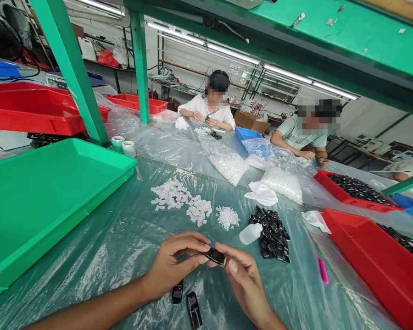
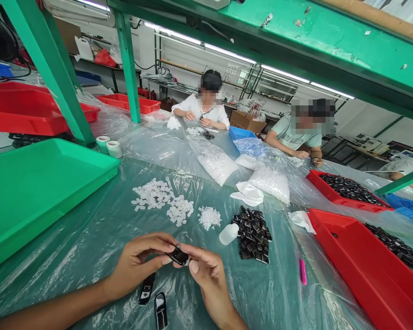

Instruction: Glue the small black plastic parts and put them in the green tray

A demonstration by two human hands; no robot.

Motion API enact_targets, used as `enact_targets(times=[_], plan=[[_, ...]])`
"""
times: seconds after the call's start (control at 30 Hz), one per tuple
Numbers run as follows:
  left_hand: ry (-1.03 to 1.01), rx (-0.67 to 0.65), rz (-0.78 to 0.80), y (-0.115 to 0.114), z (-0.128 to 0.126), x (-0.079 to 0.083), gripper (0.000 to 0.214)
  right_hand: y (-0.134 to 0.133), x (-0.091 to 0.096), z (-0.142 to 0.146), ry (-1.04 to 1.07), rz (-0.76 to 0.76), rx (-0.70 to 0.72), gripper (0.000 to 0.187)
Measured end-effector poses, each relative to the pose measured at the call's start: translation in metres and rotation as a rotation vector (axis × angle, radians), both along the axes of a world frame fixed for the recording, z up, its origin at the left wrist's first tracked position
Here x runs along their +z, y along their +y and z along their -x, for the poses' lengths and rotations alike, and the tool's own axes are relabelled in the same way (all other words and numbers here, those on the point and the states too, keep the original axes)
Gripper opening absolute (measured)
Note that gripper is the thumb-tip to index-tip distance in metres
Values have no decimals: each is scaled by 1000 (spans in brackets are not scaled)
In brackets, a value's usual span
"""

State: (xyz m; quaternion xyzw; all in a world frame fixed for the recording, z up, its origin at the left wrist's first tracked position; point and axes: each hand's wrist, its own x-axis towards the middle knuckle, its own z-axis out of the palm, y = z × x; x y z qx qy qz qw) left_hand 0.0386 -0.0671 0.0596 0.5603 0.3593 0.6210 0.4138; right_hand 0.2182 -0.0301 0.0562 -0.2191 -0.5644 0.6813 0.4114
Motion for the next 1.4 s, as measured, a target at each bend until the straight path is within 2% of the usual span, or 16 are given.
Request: enact_targets(times=[0.1,0.2,0.43,0.73,0.9,1.03,1.13,1.23,1.3,1.37,1.4], plan=[[33,19,13,-1,0,-1,20,-3,-3,3,81,131,-14,24],[92,42,-9,-2,1,-1,19,-4,-6,7,128,178,-5,22],[142,84,-25,-4,-1,1,16,-6,-10,11,153,187,-1,21],[212,147,-56,-8,-2,-2,19,-11,-17,18,44,134,-203,19],[280,191,10,-3,-2,1,13,-6,-18,15,-43,138,-217,25],[246,146,54,0,-3,2,14,0,-17,14,-70,175,-162,28],[118,52,81,1,-4,2,26,3,-17,18,26,305,-77,25],[58,-18,142,2,-4,2,25,4,-15,22,64,388,-6,25],[66,-6,176,3,-3,2,17,5,-13,20,-34,331,22,31],[71,22,199,4,-2,1,14,8,-11,14,-226,148,-28,36],[67,31,219,4,-1,1,15,10,-10,8,-327,19,-104,36]])
